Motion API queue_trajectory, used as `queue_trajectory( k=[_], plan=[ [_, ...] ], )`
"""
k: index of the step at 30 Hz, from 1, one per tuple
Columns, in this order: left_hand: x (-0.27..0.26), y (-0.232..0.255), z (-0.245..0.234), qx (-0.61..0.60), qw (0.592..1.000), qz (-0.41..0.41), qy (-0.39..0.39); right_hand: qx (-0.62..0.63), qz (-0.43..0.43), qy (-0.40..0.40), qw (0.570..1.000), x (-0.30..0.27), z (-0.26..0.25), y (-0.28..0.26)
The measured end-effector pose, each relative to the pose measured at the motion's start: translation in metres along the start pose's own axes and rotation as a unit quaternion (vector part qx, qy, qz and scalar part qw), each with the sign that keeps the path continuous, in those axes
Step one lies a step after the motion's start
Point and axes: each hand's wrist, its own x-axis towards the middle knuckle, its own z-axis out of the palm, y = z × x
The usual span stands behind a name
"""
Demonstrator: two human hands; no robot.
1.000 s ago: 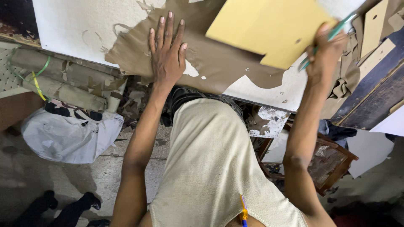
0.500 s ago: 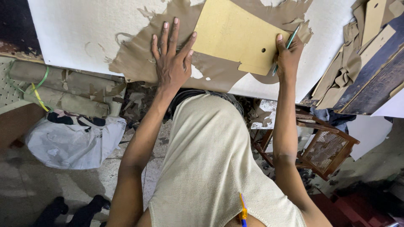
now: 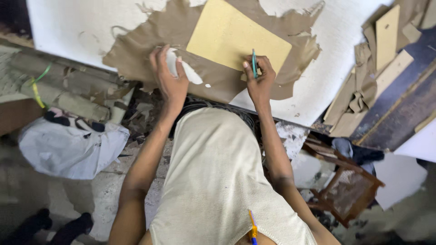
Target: The person places a light-colored template onto a large piece of brown leather on a white worktable, then uses a small cutting tool to trace and cut along the template's edges. The person repeats this process with different templates, cutting out multiple leather pieces.
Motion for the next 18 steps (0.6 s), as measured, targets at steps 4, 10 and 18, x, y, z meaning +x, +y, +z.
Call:
queue_trajectory(
  k=[4, 10, 18],
  plan=[
    [-0.008, -0.024, 0.016, -0.332, 0.913, -0.225, 0.074, 0.053, -0.082, -0.073, 0.993, 0.04, 0.062, -0.043],
    [0.009, -0.042, 0.039, -0.403, 0.862, -0.306, 0.02, 0.035, -0.15, -0.107, 0.982, 0.073, 0.099, -0.054],
    [0.005, 0.004, 0.029, -0.025, 0.989, -0.143, 0.018, 0.032, -0.11, -0.099, 0.989, 0.071, 0.111, -0.04]
  ],
)
